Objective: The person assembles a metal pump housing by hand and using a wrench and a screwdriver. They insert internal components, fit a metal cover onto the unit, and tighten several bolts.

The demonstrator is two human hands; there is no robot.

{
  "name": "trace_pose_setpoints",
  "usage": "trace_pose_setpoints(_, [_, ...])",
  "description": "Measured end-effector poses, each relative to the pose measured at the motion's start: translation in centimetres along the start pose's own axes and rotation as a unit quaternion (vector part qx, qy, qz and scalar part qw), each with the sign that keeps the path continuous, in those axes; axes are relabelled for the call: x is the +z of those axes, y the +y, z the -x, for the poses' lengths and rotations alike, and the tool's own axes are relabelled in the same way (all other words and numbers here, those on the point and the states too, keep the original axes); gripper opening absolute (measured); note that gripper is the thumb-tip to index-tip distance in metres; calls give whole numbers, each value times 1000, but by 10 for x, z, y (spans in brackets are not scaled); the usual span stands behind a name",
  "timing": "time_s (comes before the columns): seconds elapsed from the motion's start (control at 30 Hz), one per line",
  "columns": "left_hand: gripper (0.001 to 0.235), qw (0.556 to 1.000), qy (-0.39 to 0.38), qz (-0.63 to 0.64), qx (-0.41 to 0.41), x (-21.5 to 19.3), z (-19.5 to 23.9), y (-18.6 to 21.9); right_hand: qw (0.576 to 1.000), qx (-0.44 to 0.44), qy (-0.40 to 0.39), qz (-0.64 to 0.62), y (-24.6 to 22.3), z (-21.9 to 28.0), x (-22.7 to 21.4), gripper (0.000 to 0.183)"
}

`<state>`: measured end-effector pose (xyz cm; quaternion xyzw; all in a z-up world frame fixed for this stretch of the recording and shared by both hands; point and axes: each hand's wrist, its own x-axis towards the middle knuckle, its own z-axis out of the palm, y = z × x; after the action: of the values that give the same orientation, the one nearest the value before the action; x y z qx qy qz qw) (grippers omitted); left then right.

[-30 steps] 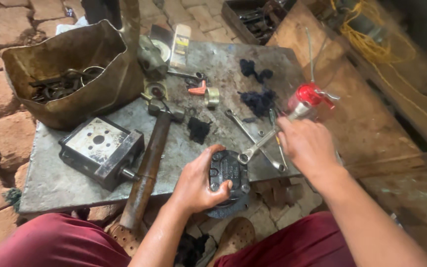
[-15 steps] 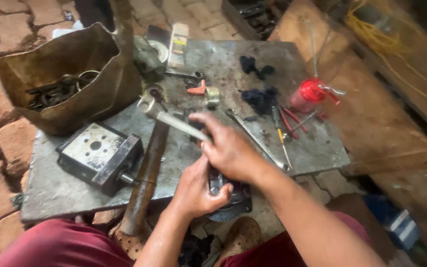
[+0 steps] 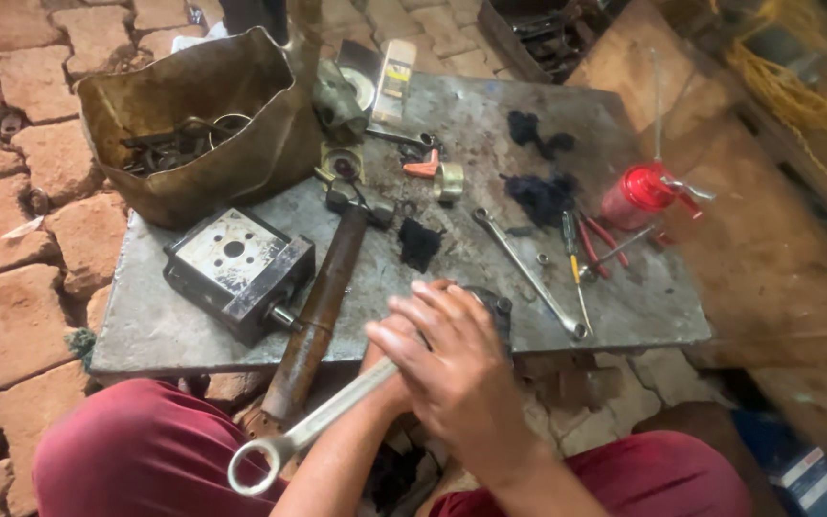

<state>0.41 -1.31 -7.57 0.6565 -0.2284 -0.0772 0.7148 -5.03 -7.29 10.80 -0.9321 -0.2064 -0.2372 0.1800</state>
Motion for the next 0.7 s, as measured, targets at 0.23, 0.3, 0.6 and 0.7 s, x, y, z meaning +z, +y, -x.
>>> trace_pose_setpoints(0.23, [69,997,30,-25,-68,12,7,-63,995,96,-15,19,-10,-5,29,34])
trace_pose_setpoints(0.3, [71,970,28,-240,12,9,9,-50,994,109,-6,23,-14,-7,34,30])
trace_pose_setpoints(0.6, [79,925,3,-372,79,1,4,32,981,184,11,68,-28,-7,49,26])
trace_pose_setpoints(0.7, [82,921,-9,-382,75,4,5,39,981,183,-8,69,-32,-4,45,25])
